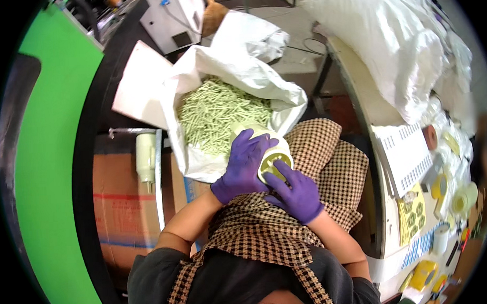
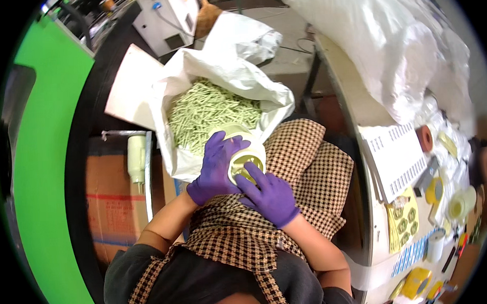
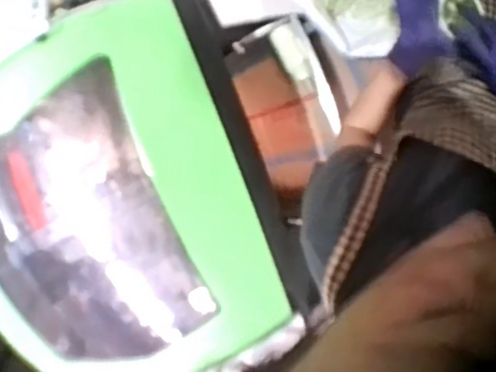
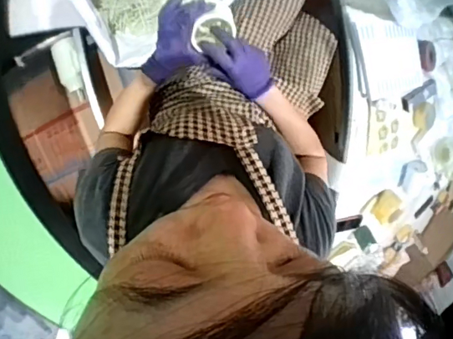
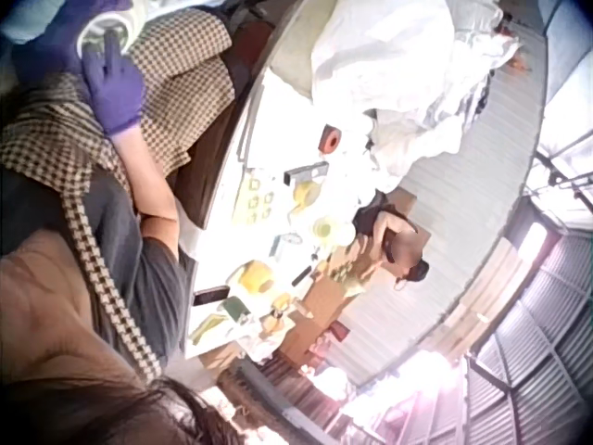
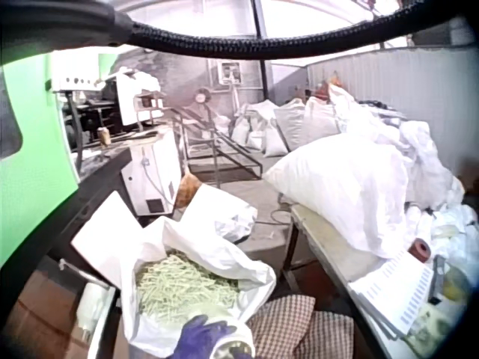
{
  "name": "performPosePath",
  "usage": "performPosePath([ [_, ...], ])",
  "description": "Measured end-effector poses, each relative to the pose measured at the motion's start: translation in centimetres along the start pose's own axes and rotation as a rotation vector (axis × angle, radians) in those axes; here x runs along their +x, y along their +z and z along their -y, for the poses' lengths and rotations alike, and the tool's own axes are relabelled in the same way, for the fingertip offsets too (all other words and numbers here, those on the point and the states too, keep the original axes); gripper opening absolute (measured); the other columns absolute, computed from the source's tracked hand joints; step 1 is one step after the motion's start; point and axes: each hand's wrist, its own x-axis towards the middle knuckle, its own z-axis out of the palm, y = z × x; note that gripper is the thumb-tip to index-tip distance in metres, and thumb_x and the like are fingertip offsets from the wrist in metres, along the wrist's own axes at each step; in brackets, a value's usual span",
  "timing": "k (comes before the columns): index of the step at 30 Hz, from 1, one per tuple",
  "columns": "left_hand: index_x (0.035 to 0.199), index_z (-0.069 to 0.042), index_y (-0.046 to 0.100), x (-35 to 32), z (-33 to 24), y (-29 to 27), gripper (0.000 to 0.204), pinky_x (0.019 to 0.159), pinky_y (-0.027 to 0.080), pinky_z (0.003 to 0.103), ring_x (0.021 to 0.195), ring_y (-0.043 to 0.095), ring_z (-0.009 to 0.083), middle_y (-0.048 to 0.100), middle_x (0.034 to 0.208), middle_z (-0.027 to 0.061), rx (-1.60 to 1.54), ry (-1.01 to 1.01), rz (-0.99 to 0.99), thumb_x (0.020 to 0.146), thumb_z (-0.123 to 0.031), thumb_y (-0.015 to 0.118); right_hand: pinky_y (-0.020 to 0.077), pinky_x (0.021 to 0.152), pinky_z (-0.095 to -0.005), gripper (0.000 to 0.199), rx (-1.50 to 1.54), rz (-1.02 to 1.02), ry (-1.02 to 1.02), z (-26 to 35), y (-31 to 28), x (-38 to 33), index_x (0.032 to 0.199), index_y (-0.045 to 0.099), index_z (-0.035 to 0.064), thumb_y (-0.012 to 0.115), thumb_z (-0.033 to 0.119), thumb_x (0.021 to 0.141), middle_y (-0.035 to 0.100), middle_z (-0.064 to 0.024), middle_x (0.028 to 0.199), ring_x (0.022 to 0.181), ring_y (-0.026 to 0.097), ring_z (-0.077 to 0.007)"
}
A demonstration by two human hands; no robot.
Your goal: The person applies stickers and labels to large light-colored jugs, then places them onto a conveyor belt or into a processing machine.
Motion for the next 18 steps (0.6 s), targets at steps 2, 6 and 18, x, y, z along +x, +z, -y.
performPosePath([
  [2, 0.133, -0.004, 0.057, 1.0, -0.5, 0.7, 0.086, 0.116, 0.031, 0.050, 0.123, 0.061, 0.0293, 0.067, 0.127, 0.0110, -0.046, 0.030, -0.011, 0.061, -0.038, 0.091, 0.0547, 0.056, -0.0346, 0.044, -0.172, 0.114, 0.099, -0.4, 1.4, -0.3, 0.128, 0.061, 0.0251, 0.069, 0.026, 0.085, 0.061, -0.0020, 0.132, 0.073, 0.066, -0.0222],
  [6, 0.123, -0.007, 0.065, 1.8, -0.9, 1.7, 0.073, 0.115, 0.033, 0.049, 0.120, 0.063, 0.0288, 0.068, 0.124, 0.0083, -0.052, 0.042, -0.011, 0.061, -0.038, 0.090, 0.0555, 0.059, -0.0406, 0.013, -0.110, 0.260, 0.261, -1.0, 2.3, 0.3, 0.099, 0.067, 0.0138, 0.063, 0.015, 0.087, 0.064, -0.0077, 0.111, 0.074, 0.070, -0.0273],
  [18, 0.123, -0.007, 0.064, 3.4, 5.5, -1.7, 0.074, 0.103, 0.045, 0.051, 0.115, 0.062, 0.0374, 0.066, 0.126, 0.0153, -0.010, -0.009, -0.243, 0.060, -0.034, 0.093, 0.0590, 0.083, -0.0425, 0.054, 0.205, 0.053, -0.073, -6.4, -5.1, 1.0, 0.136, 0.062, 0.0156, 0.077, 0.024, 0.084, 0.053, -0.0154, 0.147, 0.095, 0.071, -0.0364],
])
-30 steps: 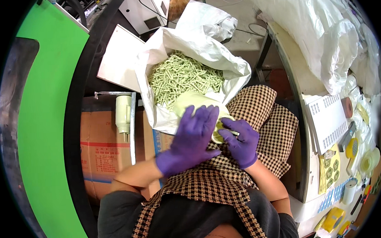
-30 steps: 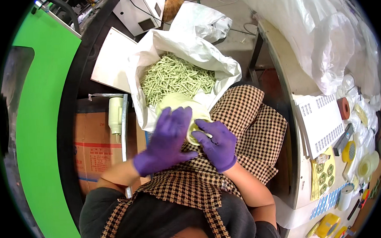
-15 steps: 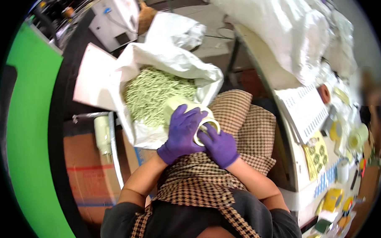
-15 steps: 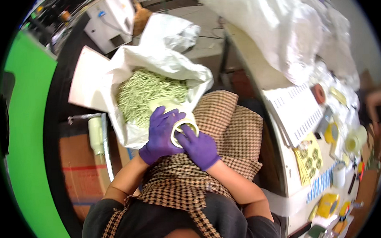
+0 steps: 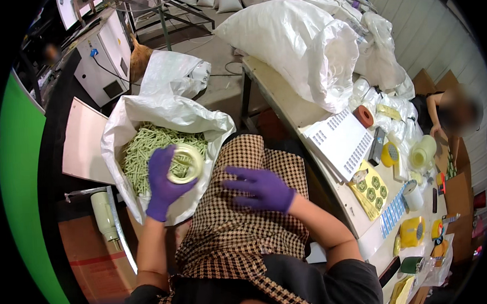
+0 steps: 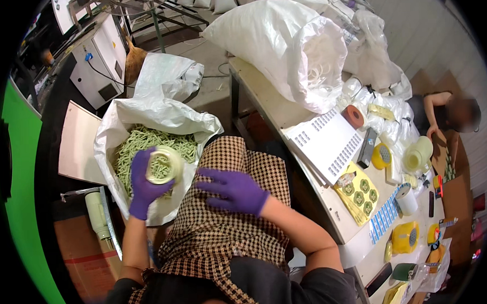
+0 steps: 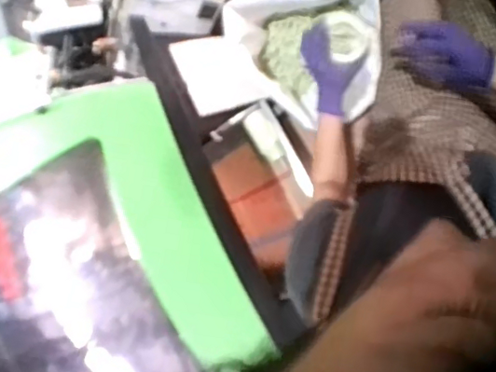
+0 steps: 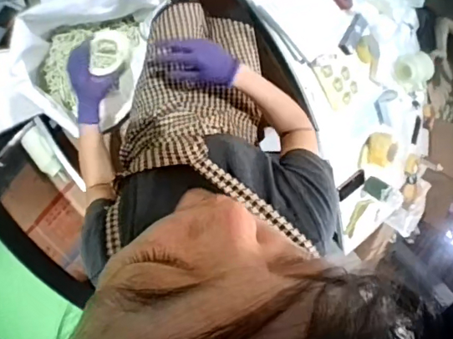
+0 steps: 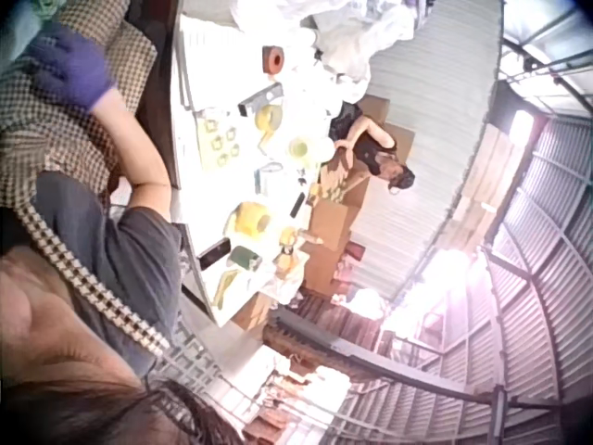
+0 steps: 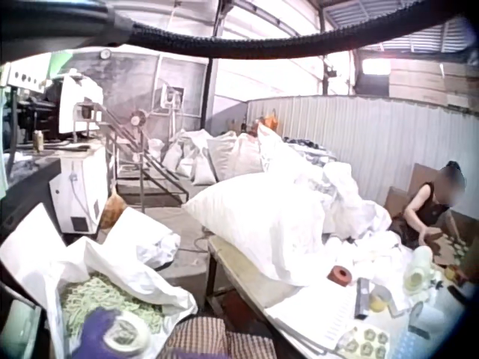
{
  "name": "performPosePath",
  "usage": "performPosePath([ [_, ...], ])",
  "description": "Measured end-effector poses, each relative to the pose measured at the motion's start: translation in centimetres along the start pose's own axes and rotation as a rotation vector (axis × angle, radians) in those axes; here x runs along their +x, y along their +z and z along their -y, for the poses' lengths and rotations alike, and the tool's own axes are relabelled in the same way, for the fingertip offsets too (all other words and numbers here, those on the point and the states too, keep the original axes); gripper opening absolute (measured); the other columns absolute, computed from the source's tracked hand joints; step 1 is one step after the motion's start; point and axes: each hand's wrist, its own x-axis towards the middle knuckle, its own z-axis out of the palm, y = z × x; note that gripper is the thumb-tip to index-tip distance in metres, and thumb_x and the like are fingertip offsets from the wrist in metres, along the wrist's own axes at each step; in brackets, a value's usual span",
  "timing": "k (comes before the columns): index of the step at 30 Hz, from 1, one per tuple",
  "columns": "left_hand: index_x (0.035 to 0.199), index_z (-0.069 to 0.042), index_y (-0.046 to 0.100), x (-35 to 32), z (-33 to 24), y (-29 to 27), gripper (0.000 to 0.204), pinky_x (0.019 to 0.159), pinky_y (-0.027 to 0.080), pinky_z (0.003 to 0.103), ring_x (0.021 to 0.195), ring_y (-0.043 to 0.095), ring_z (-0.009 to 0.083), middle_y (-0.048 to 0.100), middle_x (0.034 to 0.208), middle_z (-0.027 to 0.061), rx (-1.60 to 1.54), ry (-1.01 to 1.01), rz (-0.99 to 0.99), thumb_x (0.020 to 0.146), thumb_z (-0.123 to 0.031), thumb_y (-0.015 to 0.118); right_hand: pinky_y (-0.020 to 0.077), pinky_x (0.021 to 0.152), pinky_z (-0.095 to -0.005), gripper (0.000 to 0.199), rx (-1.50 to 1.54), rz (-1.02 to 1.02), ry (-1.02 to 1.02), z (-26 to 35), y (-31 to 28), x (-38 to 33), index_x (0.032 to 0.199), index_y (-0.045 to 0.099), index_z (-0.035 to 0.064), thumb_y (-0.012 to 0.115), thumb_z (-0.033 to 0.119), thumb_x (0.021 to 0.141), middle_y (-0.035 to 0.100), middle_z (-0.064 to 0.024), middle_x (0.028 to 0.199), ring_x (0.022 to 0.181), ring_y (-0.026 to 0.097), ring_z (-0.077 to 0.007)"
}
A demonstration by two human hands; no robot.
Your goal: The person applies stickers and labels to large light-colored jugs, then places them onto a conveyor belt or into a processing machine.
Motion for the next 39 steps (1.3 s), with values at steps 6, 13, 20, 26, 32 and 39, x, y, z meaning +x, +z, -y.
performPosePath([
  [6, 0.076, -0.010, 0.064, 1.7, 0.8, -2.4, 0.041, 0.101, 0.048, 0.051, 0.116, 0.062, 0.0383, 0.066, 0.129, 0.0184, 0.031, 0.130, 0.068, 0.058, -0.031, 0.095, 0.0554, 0.073, -0.0389, 0.011, -0.688, -0.546, 0.361, -13.7, -17.0, -2.9, 0.099, 0.074, 0.0119, 0.072, 0.015, 0.088, 0.070, -0.0096, 0.097, 0.085, 0.069, -0.0323],
  [13, 0.064, -0.014, 0.050, 0.1, -3.3, 1.4, 0.051, 0.108, 0.045, 0.053, 0.118, 0.064, 0.0402, 0.068, 0.125, 0.0186, -0.026, 0.137, 0.268, 0.055, -0.033, 0.097, 0.0551, 0.075, -0.0414, 0.017, -0.136, -0.761, 0.770, -29.3, -25.3, -3.1, 0.102, 0.073, 0.0083, 0.070, 0.020, 0.090, 0.069, -0.0119, 0.098, 0.082, 0.069, -0.0299],
  [20, 0.082, -0.017, 0.047, -0.4, -3.0, 2.1, 0.060, 0.104, 0.046, 0.057, 0.114, 0.062, 0.0455, 0.066, 0.126, 0.0196, -0.089, 0.086, 0.263, 0.054, -0.029, 0.099, 0.0511, 0.102, -0.0459, 0.032, -1.125, 0.140, 1.322, -32.9, -26.3, -5.6, 0.116, 0.075, 0.0141, 0.068, 0.029, 0.088, 0.060, -0.0154, 0.138, 0.122, 0.062, -0.0344],
  [26, 0.114, -0.011, 0.062, -0.1, -3.2, 3.0, 0.066, 0.103, 0.048, 0.053, 0.112, 0.065, 0.0417, 0.068, 0.123, 0.0198, -0.055, 0.065, 0.212, 0.061, -0.031, 0.095, 0.0553, 0.080, -0.0484, 0.019, -1.333, -0.230, 0.875, -30.0, -26.9, -6.2, 0.096, 0.074, 0.0110, 0.057, 0.021, 0.094, 0.069, -0.0138, 0.102, 0.090, 0.069, -0.0328],
  [32, 0.131, 0.001, 0.056, 0.4, -3.9, 3.0, 0.082, 0.098, 0.050, 0.049, 0.109, 0.064, 0.0406, 0.065, 0.121, 0.0195, -0.129, -0.051, 0.094, 0.064, -0.028, 0.093, 0.0439, 0.070, -0.0223, 0.045, 0.362, -0.829, 0.591, -10.7, -15.0, -4.8, 0.143, 0.049, 0.0011, 0.058, 0.005, 0.099, 0.062, -0.0003, 0.095, 0.076, 0.052, -0.0082],
  [39, 0.157, 0.005, 0.023, 0.2, -3.8, 1.4, 0.122, 0.106, 0.044, 0.048, 0.118, 0.061, 0.0383, 0.064, 0.129, 0.0179, -0.227, -0.090, 0.258, 0.064, -0.032, 0.093, 0.0572, 0.072, -0.0349, 0.030, 0.299, -0.028, 0.496, 0.9, 2.8, -3.5, 0.119, 0.072, 0.0079, 0.073, 0.009, 0.089, 0.069, -0.0119, 0.089, 0.077, 0.069, -0.0235],
])
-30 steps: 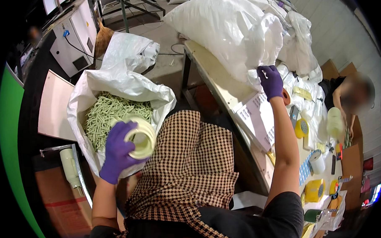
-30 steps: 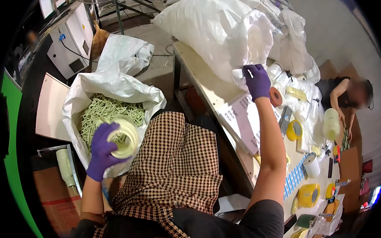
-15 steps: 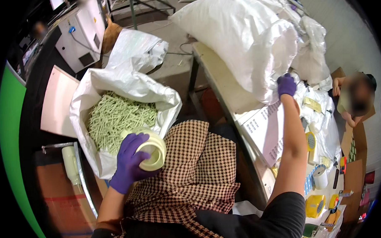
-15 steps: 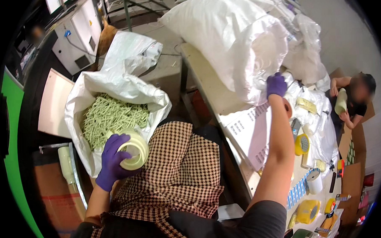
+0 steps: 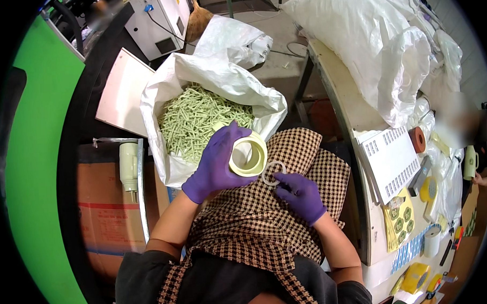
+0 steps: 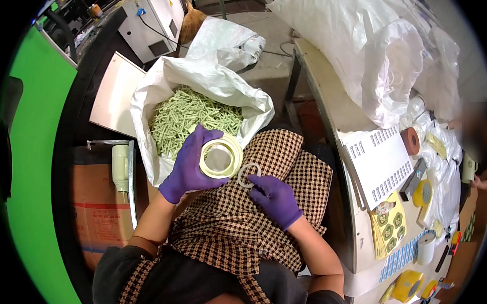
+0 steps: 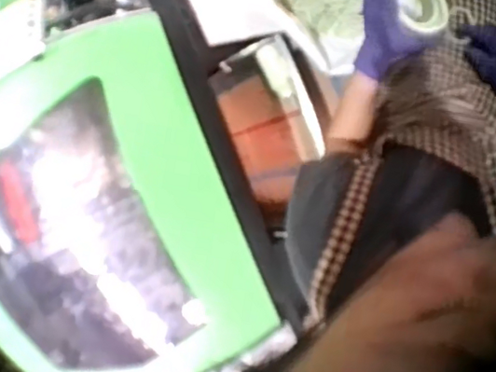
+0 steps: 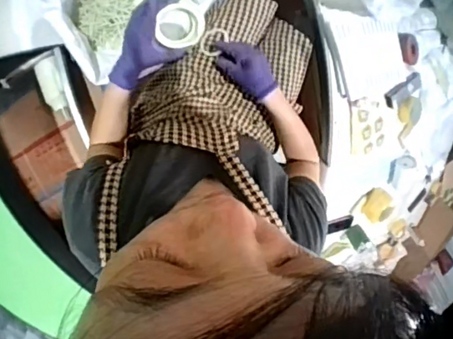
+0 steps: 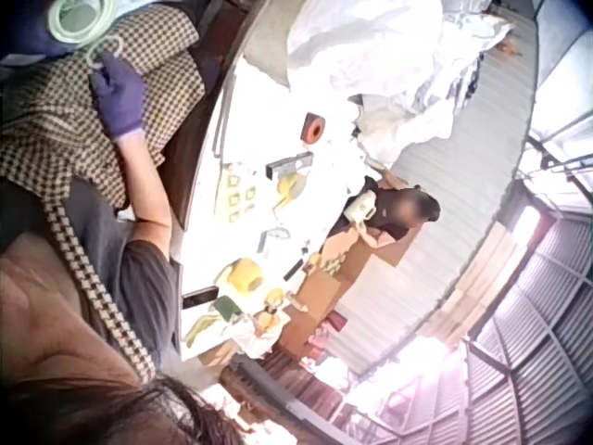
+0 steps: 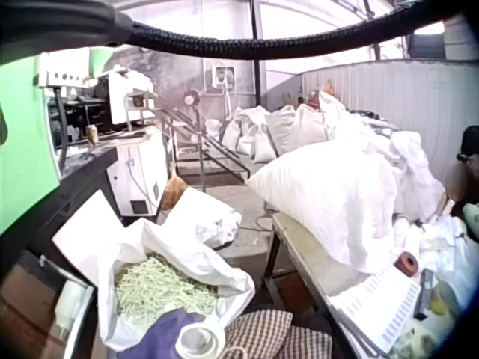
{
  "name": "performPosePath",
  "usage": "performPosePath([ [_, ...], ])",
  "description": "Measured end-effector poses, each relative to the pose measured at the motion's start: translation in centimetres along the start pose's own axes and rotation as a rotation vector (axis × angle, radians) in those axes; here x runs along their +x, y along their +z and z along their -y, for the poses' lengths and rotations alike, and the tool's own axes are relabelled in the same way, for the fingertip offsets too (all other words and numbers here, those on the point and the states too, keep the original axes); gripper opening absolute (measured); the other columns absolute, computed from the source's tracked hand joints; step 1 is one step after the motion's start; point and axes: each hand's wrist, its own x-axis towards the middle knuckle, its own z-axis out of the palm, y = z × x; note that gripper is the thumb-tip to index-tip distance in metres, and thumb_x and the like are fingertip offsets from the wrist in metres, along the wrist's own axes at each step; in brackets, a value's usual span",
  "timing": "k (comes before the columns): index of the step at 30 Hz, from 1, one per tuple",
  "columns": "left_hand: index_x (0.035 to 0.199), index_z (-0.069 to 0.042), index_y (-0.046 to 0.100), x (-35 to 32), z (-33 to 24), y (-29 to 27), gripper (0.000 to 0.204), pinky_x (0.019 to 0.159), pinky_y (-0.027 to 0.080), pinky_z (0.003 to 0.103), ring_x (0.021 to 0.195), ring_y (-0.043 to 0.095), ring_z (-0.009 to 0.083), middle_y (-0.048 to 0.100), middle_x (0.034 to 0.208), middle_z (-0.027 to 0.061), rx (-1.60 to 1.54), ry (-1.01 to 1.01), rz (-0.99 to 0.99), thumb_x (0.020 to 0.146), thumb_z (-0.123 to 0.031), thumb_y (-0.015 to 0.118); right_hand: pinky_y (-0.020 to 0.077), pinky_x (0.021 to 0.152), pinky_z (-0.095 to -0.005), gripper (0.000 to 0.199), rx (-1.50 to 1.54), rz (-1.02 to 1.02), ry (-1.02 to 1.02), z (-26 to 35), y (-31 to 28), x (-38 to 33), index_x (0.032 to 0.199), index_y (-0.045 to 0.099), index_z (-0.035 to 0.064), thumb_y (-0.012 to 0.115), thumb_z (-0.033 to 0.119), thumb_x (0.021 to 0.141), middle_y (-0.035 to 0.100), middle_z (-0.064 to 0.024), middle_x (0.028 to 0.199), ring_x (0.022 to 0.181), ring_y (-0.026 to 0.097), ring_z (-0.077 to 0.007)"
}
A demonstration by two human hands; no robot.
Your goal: The person applies stickers and labels to large light-colored jugs, then places them onto a conveyor belt or into a processing machine.
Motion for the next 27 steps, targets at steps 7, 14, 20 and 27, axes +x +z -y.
performPosePath([
  [7, 0.158, 0.004, 0.022, -0.7, -0.4, -1.3, 0.123, 0.111, 0.040, 0.046, 0.124, 0.057, 0.0361, 0.064, 0.133, 0.0166, -0.048, -0.018, 0.005, 0.065, -0.033, 0.093, 0.0559, 0.079, -0.0406, 0.013, -0.652, -0.122, -0.296, -0.4, 0.2, 1.0, 0.091, 0.067, 0.0053, 0.074, 0.007, 0.080, 0.061, -0.0097, 0.109, 0.098, 0.062, -0.0300],
  [14, 0.156, 0.005, 0.027, -0.2, -0.2, -0.5, 0.121, 0.110, 0.040, 0.047, 0.123, 0.057, 0.0367, 0.064, 0.134, 0.0148, -0.017, 0.088, -0.010, 0.060, -0.026, 0.094, 0.0581, 0.070, -0.0306, 0.028, 0.137, -0.064, -0.313, 4.3, -1.8, 4.4, 0.108, 0.074, 0.0038, 0.078, 0.004, 0.081, 0.072, -0.0112, 0.094, 0.075, 0.071, -0.0240],
  [20, 0.157, 0.006, 0.026, 0.3, -0.6, 0.0, 0.120, 0.112, 0.039, 0.047, 0.124, 0.056, 0.0366, 0.064, 0.134, 0.0157, -0.003, 0.155, 0.004, 0.058, -0.023, 0.089, 0.0590, 0.069, -0.0353, 0.023, -0.035, -0.112, -0.308, 6.5, 1.7, 6.4, 0.101, 0.073, 0.0079, 0.072, 0.002, 0.079, 0.074, -0.0108, 0.099, 0.078, 0.073, -0.0305],
  [27, 0.147, 0.004, 0.046, 0.4, -1.7, 0.9, 0.103, 0.114, 0.038, 0.047, 0.121, 0.061, 0.0306, 0.062, 0.137, 0.0140, 0.014, 0.160, 0.036, 0.055, -0.022, 0.085, 0.0543, 0.062, -0.0400, 0.017, -0.379, -0.147, -0.156, 5.9, 3.8, 5.8, 0.089, 0.069, 0.0084, 0.067, 0.000, 0.074, 0.067, -0.0086, 0.087, 0.070, 0.067, -0.0311],
])
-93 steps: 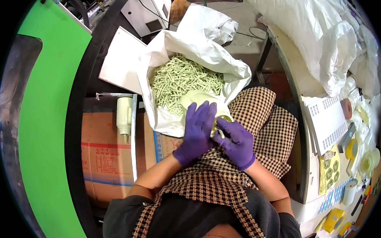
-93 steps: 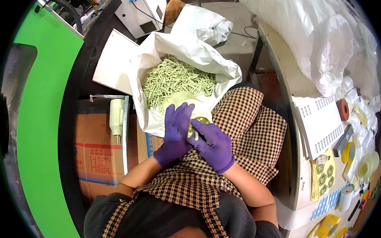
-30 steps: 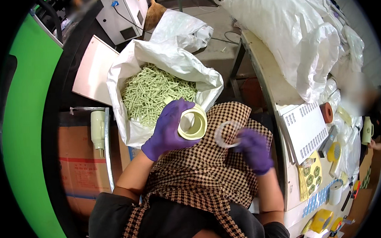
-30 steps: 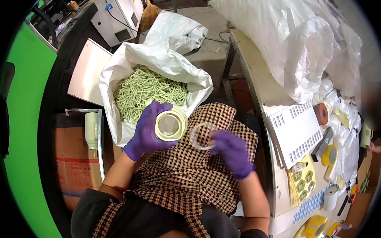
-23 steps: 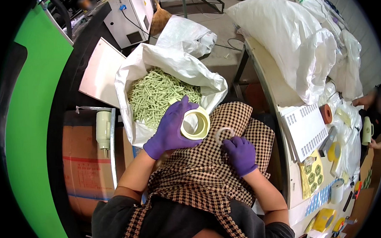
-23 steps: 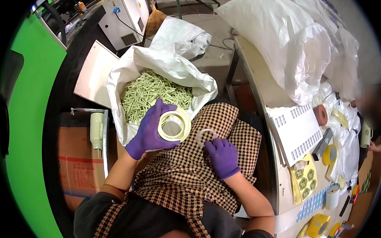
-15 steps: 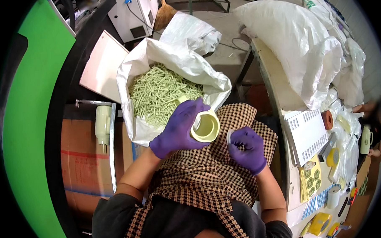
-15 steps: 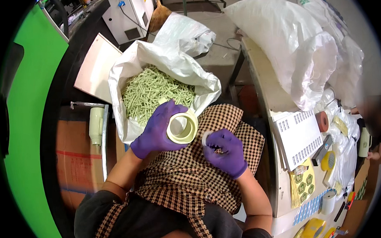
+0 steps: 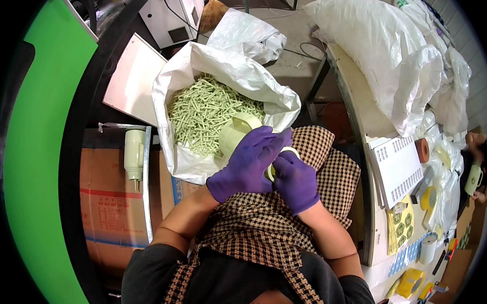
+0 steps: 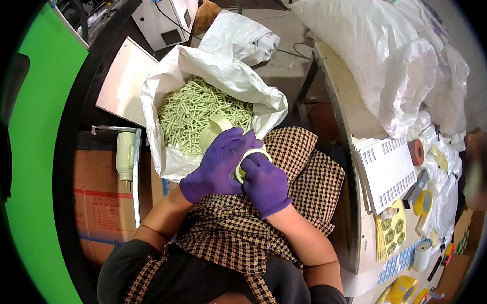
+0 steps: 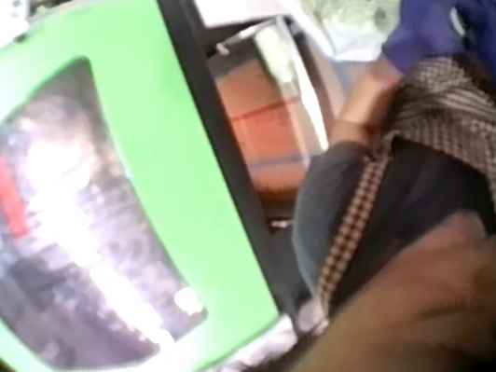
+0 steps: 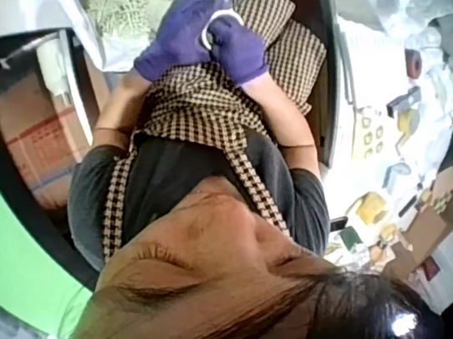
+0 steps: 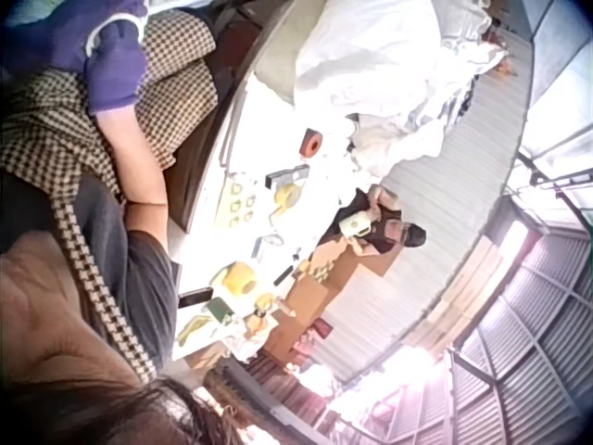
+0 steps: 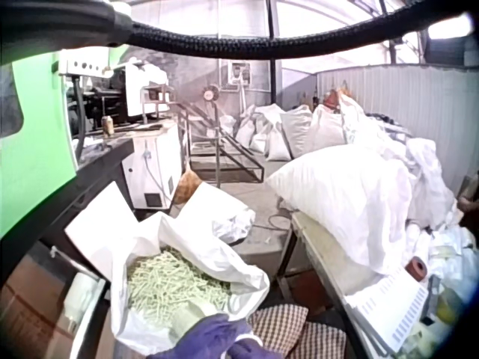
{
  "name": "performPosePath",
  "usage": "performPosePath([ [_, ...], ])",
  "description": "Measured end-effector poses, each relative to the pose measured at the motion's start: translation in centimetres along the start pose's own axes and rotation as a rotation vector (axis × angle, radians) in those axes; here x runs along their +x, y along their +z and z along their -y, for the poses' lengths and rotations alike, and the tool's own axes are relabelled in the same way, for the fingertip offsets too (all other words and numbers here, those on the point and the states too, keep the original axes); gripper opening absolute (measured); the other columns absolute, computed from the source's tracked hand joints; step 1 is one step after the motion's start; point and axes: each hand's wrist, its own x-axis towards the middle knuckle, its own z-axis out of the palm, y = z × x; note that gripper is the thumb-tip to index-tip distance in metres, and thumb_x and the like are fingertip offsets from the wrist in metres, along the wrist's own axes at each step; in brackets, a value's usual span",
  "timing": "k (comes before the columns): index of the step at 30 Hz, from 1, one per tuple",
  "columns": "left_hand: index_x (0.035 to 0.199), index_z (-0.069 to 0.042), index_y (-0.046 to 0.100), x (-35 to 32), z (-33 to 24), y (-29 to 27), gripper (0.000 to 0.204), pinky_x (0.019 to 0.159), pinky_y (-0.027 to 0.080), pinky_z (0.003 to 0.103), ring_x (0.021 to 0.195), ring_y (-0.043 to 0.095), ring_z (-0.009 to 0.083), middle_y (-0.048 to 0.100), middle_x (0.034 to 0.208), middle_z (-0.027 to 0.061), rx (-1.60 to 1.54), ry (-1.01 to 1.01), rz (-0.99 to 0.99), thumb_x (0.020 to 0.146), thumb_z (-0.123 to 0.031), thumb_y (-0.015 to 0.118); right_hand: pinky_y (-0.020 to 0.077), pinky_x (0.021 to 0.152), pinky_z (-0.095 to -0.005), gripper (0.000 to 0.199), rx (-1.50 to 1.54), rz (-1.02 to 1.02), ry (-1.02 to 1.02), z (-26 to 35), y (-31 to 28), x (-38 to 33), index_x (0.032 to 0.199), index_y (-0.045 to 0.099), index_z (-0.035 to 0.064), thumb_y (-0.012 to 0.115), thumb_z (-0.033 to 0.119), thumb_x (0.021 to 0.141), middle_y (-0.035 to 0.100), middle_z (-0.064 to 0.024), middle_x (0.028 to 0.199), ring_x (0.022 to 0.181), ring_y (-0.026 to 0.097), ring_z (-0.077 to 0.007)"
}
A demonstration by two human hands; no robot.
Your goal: The person applies stickers and labels to large light-colored jugs, then places them onto a conveyor belt or into a processing machine.
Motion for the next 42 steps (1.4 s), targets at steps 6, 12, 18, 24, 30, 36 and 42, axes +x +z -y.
performPosePath([
  [6, 0.150, 0.001, 0.046, 0.5, -0.1, 0.3, 0.106, 0.114, 0.039, 0.046, 0.121, 0.062, 0.0273, 0.061, 0.138, 0.0111, -0.021, 0.018, 0.062, 0.053, -0.019, 0.084, 0.0565, 0.064, -0.0384, 0.024, 0.058, -0.045, -0.031, -0.6, -0.4, -1.3, 0.094, 0.070, 0.0093, 0.067, -0.001, 0.073, 0.069, -0.0071, 0.094, 0.075, 0.069, -0.0297],
  [12, 0.149, -0.001, 0.048, 0.6, -0.2, 0.8, 0.102, 0.114, 0.040, 0.046, 0.122, 0.061, 0.0262, 0.061, 0.138, 0.0093, -0.018, 0.029, 0.055, 0.056, -0.021, 0.084, 0.0574, 0.066, -0.0378, 0.030, 0.041, -0.040, 0.021, -0.8, -0.4, -1.8, 0.100, 0.071, 0.0102, 0.066, -0.003, 0.074, 0.069, -0.0070, 0.096, 0.076, 0.070, -0.0291],
  [18, 0.147, -0.002, 0.050, 1.1, -0.7, 0.9, 0.099, 0.115, 0.040, 0.046, 0.123, 0.061, 0.0258, 0.059, 0.144, 0.0105, 0.014, 0.035, 0.081, 0.058, -0.025, 0.086, 0.0576, 0.066, -0.0364, 0.032, 0.163, -0.120, -0.019, -1.2, -0.7, -2.0, 0.106, 0.072, 0.0092, 0.066, -0.002, 0.077, 0.068, -0.0084, 0.095, 0.074, 0.069, -0.0295],
  [24, 0.139, -0.002, 0.058, 1.1, -1.2, 0.9, 0.084, 0.115, 0.039, 0.048, 0.124, 0.062, 0.0272, 0.062, 0.140, 0.0120, 0.035, 0.002, 0.080, 0.064, -0.026, 0.086, 0.0575, 0.071, -0.0398, 0.019, 0.065, 0.038, 0.035, -2.5, -0.1, -2.3, 0.101, 0.071, 0.0102, 0.067, 0.008, 0.083, 0.071, -0.0088, 0.096, 0.080, 0.071, -0.0307],
  [30, 0.124, -0.003, 0.064, 1.6, -1.4, 2.5, 0.071, 0.115, 0.037, 0.053, 0.118, 0.064, 0.0340, 0.068, 0.122, 0.0135, 0.253, 0.098, 0.075, 0.071, -0.044, 0.085, 0.0536, 0.085, -0.0469, 0.024, 0.302, 0.062, -0.005, -2.3, -0.3, -3.3, 0.108, 0.066, 0.0042, 0.066, 0.014, 0.086, 0.067, -0.0196, 0.102, 0.096, 0.067, -0.0375],
  [36, 0.139, -0.010, 0.053, 3.2, -4.1, 1.5, 0.066, 0.114, 0.035, 0.059, 0.123, 0.061, 0.0307, 0.065, 0.130, 0.0114, 0.332, 0.467, 0.274, 0.084, -0.039, 0.074, 0.0536, 0.084, -0.0457, 0.031, 0.474, -0.314, -0.222, -2.3, -3.1, -8.9, 0.118, 0.065, 0.0047, 0.068, 0.008, 0.087, 0.064, -0.0184, 0.106, 0.092, 0.065, -0.0375],
  [42, 0.147, -0.032, 0.050, 1.0, -7.3, 4.6, 0.052, 0.100, 0.049, 0.044, 0.125, 0.057, 0.0178, 0.060, 0.135, -0.0011, 0.233, 0.950, 0.619, 0.097, -0.021, 0.058, 0.0534, 0.095, -0.0461, 0.026, -0.285, -0.560, 0.435, -6.2, -17.4, -29.2, 0.106, 0.074, 0.0053, 0.079, 0.006, 0.080, 0.070, -0.0113, 0.101, 0.099, 0.067, -0.0314],
])
